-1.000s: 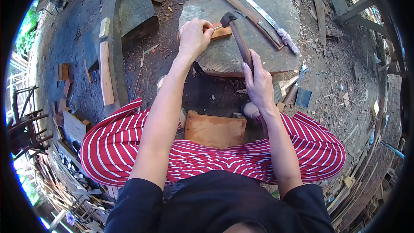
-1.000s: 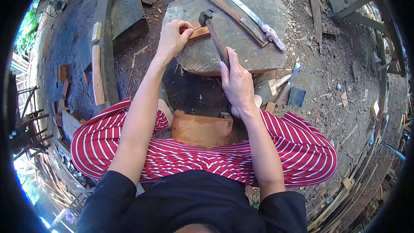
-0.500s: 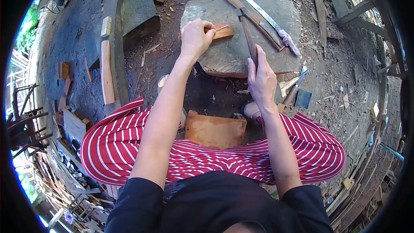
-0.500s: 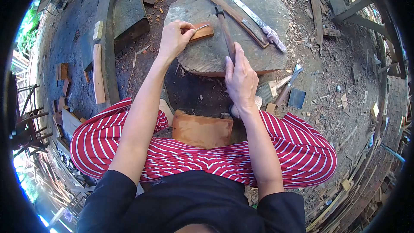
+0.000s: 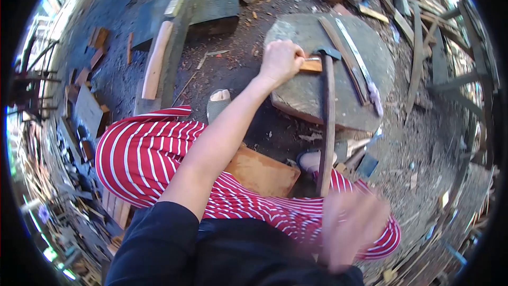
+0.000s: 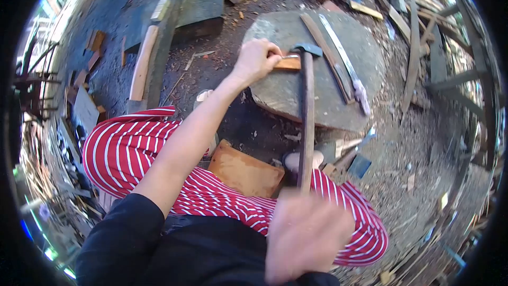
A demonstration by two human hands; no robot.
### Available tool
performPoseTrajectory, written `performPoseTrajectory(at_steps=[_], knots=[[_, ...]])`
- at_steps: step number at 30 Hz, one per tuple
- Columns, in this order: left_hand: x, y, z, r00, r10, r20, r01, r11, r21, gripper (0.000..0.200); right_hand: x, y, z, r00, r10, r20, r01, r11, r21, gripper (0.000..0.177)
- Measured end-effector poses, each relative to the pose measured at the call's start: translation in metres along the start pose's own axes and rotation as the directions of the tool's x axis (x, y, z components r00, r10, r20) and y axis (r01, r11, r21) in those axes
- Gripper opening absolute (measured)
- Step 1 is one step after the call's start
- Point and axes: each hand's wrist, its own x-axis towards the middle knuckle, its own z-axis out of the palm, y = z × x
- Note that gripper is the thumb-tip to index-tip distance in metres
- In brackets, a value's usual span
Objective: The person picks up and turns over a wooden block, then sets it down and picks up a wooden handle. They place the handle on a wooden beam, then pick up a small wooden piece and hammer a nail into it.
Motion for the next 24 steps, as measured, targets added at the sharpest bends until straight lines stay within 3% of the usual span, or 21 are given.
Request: performPoseTrajectory(at_steps=[1, 2, 3, 10, 11, 12, 15, 16, 22, 24], knots=[[-0.001, 0.000, 0.000, 1.000, -0.005, -0.008, 0.005, 1.000, 0.003, 0.014, 0.024, -0.004, -0.001, 0.887, -0.297, 0.354, 0.110, 0.881, 0.461, 0.014], [-0.001, 0.000, 0.001, 1.000, -0.006, -0.012, 0.006, 1.000, 0.004, 0.013, 0.039, -0.024, 0.018, 0.831, -0.332, 0.446, 0.083, 0.867, 0.491, 0.036], [-0.001, 0.001, 0.000, 1.000, -0.012, -0.006, 0.012, 0.999, -0.033, 0.013, 0.057, -0.036, 0.041, 0.870, -0.357, 0.340, 0.178, 0.871, 0.458, 0.018], [-0.003, 0.002, 0.001, 0.999, 0.006, -0.053, -0.007, 1.000, -0.026, 0.012, 0.055, -0.031, 0.038, 0.862, -0.468, 0.194, 0.329, 0.808, 0.488, 0.019], [-0.003, 0.001, 0.002, 0.999, -0.008, -0.036, 0.007, 0.999, -0.039, 0.012, 0.048, -0.030, 0.055, 0.890, -0.455, 0.028, 0.411, 0.828, 0.382, 0.021], [-0.004, 0.001, 0.001, 0.999, -0.008, -0.034, 0.007, 0.999, -0.043, 0.012, 0.046, -0.031, 0.054, 0.892, -0.452, 0.026, 0.410, 0.829, 0.380, 0.021], [-0.004, 0.003, 0.002, 0.999, -0.010, -0.051, 0.008, 0.999, -0.053, 0.012, 0.040, -0.037, 0.047, 0.907, -0.281, 0.313, 0.190, 0.937, 0.292, 0.028], [-0.006, 0.004, 0.002, 0.998, -0.012, -0.058, 0.009, 0.999, -0.046, 0.012, 0.040, -0.038, 0.047, 0.908, -0.277, 0.313, 0.186, 0.938, 0.293, 0.028], [-0.004, 0.000, 0.005, 0.999, -0.013, -0.052, 0.010, 0.998, -0.059, 0.012, 0.045, -0.043, 0.052, 0.941, -0.305, 0.146, 0.233, 0.898, 0.373, 0.026], [-0.002, -0.001, 0.004, 0.999, -0.010, -0.042, 0.009, 0.999, -0.031, 0.013, 0.058, -0.035, 0.049, 0.867, -0.498, 0.008, 0.471, 0.826, 0.310, 0.020]])
